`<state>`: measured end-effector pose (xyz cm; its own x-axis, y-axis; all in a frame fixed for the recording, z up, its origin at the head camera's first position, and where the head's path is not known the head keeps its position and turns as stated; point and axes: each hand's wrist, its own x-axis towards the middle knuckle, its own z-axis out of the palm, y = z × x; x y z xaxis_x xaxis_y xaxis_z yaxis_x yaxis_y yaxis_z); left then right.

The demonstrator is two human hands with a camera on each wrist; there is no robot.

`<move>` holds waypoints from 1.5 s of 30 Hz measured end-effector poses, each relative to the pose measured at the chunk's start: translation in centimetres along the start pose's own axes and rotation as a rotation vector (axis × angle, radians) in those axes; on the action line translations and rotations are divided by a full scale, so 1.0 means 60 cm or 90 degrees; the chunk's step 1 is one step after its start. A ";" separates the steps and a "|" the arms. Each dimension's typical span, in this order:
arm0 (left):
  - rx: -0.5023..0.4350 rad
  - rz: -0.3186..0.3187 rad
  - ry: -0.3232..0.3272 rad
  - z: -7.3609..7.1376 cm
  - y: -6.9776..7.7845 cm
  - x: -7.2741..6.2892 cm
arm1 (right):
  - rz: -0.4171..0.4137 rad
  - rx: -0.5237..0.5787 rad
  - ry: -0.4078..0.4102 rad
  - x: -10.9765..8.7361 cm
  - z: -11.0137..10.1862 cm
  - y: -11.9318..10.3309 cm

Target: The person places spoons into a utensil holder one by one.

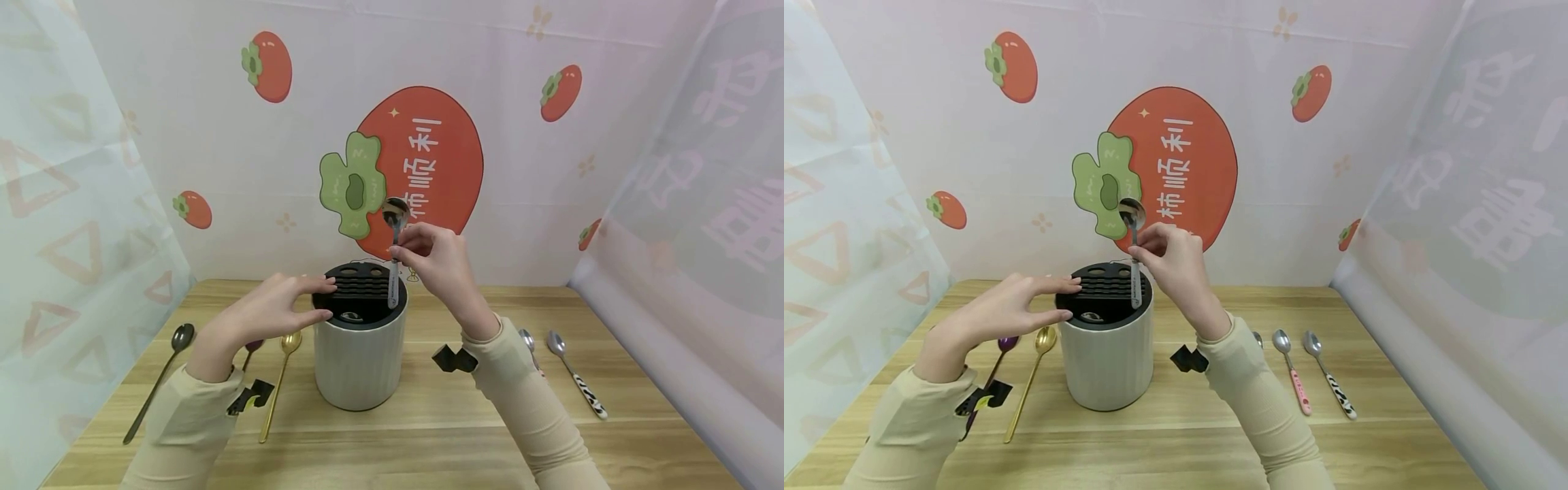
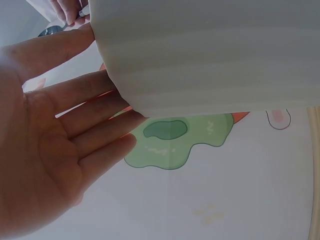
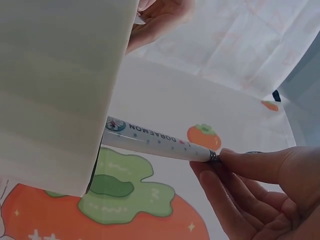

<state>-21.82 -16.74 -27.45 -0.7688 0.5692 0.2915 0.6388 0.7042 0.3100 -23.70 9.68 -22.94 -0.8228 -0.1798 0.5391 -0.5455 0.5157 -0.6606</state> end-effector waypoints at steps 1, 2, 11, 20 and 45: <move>0.001 0.000 0.000 0.000 0.000 0.000 | 0.002 -0.005 -0.003 0.000 0.000 0.001; 0.000 -0.001 -0.001 0.000 0.000 0.000 | 0.004 -0.011 -0.005 0.000 -0.001 0.001; -0.002 0.000 -0.002 0.002 -0.001 -0.001 | 0.011 -0.022 -0.033 -0.001 -0.005 0.007; -0.003 0.004 0.002 0.001 0.000 -0.001 | 0.024 -0.022 -0.050 -0.004 -0.009 0.009; -0.005 0.006 -0.001 0.001 -0.002 -0.001 | 0.046 -0.042 -0.117 -0.005 -0.006 0.021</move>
<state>-21.86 -16.79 -27.57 -0.7624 0.5770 0.2929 0.6467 0.6951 0.3141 -24.07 10.70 -23.72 -0.8777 -0.2878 0.3833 -0.4779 0.5856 -0.6547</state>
